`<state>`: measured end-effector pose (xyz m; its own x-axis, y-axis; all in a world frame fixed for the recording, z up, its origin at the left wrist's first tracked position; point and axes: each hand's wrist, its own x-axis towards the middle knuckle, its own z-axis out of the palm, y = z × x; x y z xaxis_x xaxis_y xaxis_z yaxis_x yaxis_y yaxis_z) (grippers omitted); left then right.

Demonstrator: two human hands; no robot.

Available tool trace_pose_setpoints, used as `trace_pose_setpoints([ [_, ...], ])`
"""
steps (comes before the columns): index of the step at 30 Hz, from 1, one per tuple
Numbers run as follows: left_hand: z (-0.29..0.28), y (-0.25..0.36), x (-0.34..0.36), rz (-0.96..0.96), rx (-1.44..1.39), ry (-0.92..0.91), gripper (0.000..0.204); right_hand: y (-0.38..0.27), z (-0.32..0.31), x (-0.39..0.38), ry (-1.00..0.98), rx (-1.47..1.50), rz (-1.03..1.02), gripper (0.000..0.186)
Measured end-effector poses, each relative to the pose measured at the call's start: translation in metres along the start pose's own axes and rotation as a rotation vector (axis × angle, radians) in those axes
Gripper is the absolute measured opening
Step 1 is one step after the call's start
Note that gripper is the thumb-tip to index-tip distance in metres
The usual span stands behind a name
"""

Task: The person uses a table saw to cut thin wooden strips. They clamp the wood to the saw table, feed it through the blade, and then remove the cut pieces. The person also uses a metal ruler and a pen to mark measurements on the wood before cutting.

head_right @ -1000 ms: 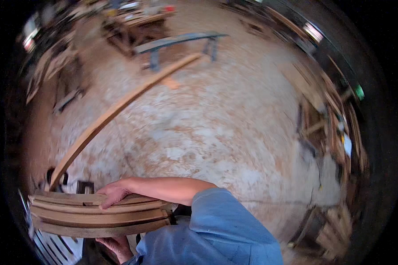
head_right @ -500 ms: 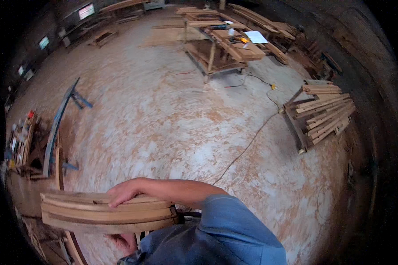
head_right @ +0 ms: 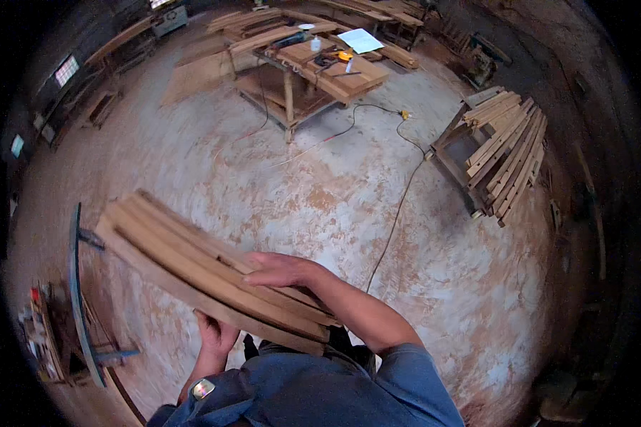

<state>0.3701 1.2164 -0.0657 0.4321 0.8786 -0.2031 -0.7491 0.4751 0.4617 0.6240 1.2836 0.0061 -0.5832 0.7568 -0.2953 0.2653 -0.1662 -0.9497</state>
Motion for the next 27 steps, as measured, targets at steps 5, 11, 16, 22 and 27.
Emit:
trace_pose_setpoints([
  [5,0.022,-0.011,0.157,-0.250,0.157,-0.045,0.092,0.051,-0.105,-0.007,0.253,0.253,-0.061,0.076],
  [11,0.081,-0.050,0.326,-0.376,0.276,-0.109,0.088,0.063,-0.243,-0.031,0.463,0.471,-0.035,0.079],
  [16,0.139,-0.093,0.443,-0.508,0.255,-0.158,0.059,0.089,-0.327,-0.055,0.719,0.532,-0.074,0.080],
  [22,0.221,-0.146,0.594,-0.597,0.372,-0.212,0.052,0.122,-0.428,-0.048,1.124,0.697,-0.188,0.079],
  [27,0.281,-0.163,0.739,-0.745,0.443,-0.378,0.055,0.142,-0.525,-0.018,1.304,0.999,-0.072,0.074],
])
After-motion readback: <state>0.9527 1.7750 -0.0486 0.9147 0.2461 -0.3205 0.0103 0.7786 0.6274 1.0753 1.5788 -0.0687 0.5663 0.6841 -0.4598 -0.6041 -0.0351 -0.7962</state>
